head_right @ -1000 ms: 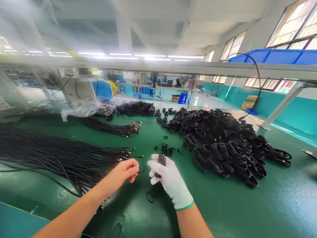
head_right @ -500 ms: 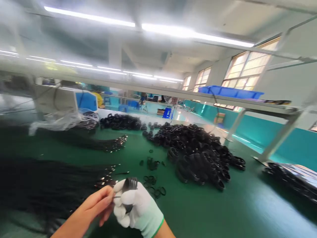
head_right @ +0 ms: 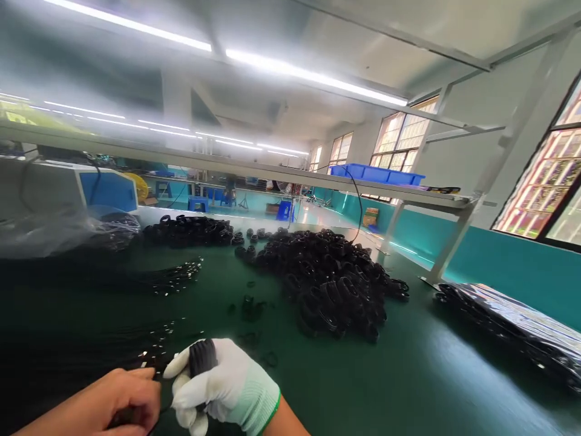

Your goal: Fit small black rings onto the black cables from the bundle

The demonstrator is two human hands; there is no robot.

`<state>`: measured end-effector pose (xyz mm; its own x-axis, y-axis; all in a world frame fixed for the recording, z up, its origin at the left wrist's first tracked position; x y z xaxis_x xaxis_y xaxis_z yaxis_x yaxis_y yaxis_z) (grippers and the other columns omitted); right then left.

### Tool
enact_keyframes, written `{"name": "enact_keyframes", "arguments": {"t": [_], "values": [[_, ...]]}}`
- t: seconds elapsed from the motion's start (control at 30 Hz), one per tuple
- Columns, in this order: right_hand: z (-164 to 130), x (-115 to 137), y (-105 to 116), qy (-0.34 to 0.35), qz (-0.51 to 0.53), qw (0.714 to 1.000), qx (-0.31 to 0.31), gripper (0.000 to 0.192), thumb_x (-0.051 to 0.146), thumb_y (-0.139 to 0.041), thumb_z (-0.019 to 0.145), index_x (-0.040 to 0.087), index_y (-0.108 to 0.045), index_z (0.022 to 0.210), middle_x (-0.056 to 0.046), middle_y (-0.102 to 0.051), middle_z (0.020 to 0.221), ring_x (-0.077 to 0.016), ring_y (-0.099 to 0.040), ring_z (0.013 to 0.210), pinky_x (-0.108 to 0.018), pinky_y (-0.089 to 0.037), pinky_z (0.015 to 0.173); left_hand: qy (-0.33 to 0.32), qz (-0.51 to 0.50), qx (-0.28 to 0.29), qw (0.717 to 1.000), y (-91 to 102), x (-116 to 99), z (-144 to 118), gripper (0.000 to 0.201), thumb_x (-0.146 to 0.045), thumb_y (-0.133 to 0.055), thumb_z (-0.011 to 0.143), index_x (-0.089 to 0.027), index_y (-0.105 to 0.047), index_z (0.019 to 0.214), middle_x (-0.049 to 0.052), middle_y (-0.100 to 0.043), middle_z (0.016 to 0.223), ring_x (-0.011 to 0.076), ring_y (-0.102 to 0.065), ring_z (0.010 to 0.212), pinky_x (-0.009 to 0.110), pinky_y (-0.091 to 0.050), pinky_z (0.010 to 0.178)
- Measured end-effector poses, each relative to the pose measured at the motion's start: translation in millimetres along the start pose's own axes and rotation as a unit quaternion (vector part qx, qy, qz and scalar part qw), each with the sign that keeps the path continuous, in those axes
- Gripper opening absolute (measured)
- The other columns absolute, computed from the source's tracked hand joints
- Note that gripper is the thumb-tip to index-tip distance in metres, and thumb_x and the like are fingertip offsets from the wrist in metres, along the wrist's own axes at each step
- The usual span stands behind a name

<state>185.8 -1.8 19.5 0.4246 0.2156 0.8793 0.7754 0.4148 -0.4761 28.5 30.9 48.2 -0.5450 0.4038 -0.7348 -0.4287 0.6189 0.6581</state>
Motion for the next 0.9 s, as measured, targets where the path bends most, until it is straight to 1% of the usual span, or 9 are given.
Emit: {"name": "enact_keyframes", "arguments": {"t": [0.17, 0.27, 0.33, 0.47, 0.6, 0.67, 0.77, 0.83, 0.9], "values": [[-3, 4, 9, 0.055, -0.082, 0.981, -0.166, 0.047, 0.011, -0.063, 0.063, 0.015, -0.051, 0.108, -0.003, -0.062, 0.081, -0.0092, -0.054, 0.048, -0.017, -0.041, 0.033, -0.029, 0.059, -0.059, 0.996, 20.5, -19, -5, 0.021, -0.02, -0.063, 0.063, -0.025, -0.069, 0.083, -0.003, -0.064, 0.083, 0.0179, -0.056, 0.085, 0.022, -0.038, 0.075], [-2, -1, 5, -0.006, -0.141, 0.979, -0.146, 0.059, 0.011, -0.062, 0.063, 0.018, -0.045, 0.119, -0.002, -0.061, 0.083, -0.0106, -0.055, 0.053, -0.018, -0.043, 0.035, -0.018, 0.042, -0.072, 0.996, 22.2, -13, -1, 0.051, -0.028, -0.07, 0.061, -0.032, -0.059, 0.111, -0.004, -0.062, 0.099, 0.0199, -0.052, 0.095, 0.024, -0.039, 0.078], [2, -9, 3, -0.051, -0.187, 0.974, -0.118, 0.067, 0.009, -0.061, 0.062, 0.02, -0.042, 0.125, 0.0, -0.061, 0.077, -0.0113, -0.055, 0.052, -0.018, -0.042, 0.035, -0.017, 0.027, -0.055, 0.998, 15.5, -9, 1, 0.06, -0.029, -0.071, 0.061, -0.036, -0.053, 0.118, -0.004, -0.059, 0.107, 0.0203, -0.052, 0.098, 0.025, -0.04, 0.08], [11, -32, 8, -0.091, -0.27, 0.942, -0.176, 0.089, 0.009, -0.066, 0.057, 0.021, -0.029, 0.137, 0.001, -0.061, 0.07, -0.0129, -0.055, 0.049, -0.022, -0.044, 0.04, -0.025, 0.076, -0.037, 0.996, -3.9, -12, 6, 0.06, -0.035, -0.074, 0.058, -0.032, -0.054, 0.114, 0.0, -0.059, 0.103, 0.0224, -0.053, 0.094, 0.029, -0.042, 0.076], [12, -39, 8, -0.029, -0.32, 0.914, -0.248, 0.099, 0.012, -0.066, 0.061, 0.022, -0.013, 0.144, -0.002, -0.063, 0.084, -0.0157, -0.06, 0.066, -0.026, -0.049, 0.058, -0.01, 0.188, -0.037, 0.981, -6.7, -13, 15, 0.052, -0.043, -0.072, 0.055, -0.02, -0.059, 0.101, 0.005, -0.06, 0.09, 0.0262, -0.054, 0.084, 0.034, -0.043, 0.069], [9, -34, 2, -0.032, -0.338, 0.909, -0.242, 0.095, 0.011, -0.064, 0.06, 0.024, -0.02, 0.142, -0.001, -0.063, 0.086, -0.014, -0.059, 0.061, -0.025, -0.047, 0.052, 0.006, 0.168, 0.027, 0.985, -2.0, -6, 21, 0.044, -0.041, -0.07, 0.056, -0.019, -0.062, 0.093, 0.005, -0.063, 0.086, 0.0243, -0.057, 0.077, 0.031, -0.044, 0.063], [2, -19, -3, -0.036, -0.365, 0.896, -0.251, 0.059, 0.013, -0.061, 0.062, 0.022, -0.05, 0.12, -0.001, -0.062, 0.085, -0.0066, -0.048, 0.045, -0.02, -0.038, 0.038, 0.021, 0.039, 0.106, 0.993, 3.0, 8, 27, 0.027, -0.032, -0.056, 0.069, -0.02, -0.066, 0.092, 0.002, -0.068, 0.086, 0.0169, -0.059, 0.067, 0.023, -0.044, 0.054], [-3, -11, -4, -0.006, -0.342, 0.909, -0.239, 0.04, 0.017, -0.063, 0.064, 0.02, -0.056, 0.103, -0.003, -0.061, 0.095, -0.0047, -0.047, 0.044, -0.018, -0.037, 0.036, 0.016, -0.019, 0.075, 0.997, 1.2, 15, 28, 0.027, -0.024, -0.045, 0.074, -0.02, -0.068, 0.087, 0.0, -0.069, 0.084, 0.0134, -0.057, 0.06, 0.02, -0.041, 0.049], [-6, -9, -5, 0.016, -0.254, 0.955, -0.155, 0.039, 0.02, -0.069, 0.06, 0.021, -0.055, 0.096, -0.007, -0.056, 0.114, -0.0062, -0.052, 0.047, -0.019, -0.038, 0.034, 0.011, -0.038, 0.039, 0.998, -6.5, 18, 27, 0.026, -0.02, -0.043, 0.071, -0.019, -0.068, 0.073, -0.001, -0.069, 0.072, 0.0124, -0.055, 0.054, 0.02, -0.039, 0.046]]}}
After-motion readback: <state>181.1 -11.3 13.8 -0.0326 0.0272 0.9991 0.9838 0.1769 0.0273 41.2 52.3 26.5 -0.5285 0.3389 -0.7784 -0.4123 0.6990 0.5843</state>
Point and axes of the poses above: each hand's wrist, its own z-axis towards the middle knuckle, its own y-axis out of the back of the hand, x = y × z, the point moved 3 cm from there along z, towards the middle knuckle
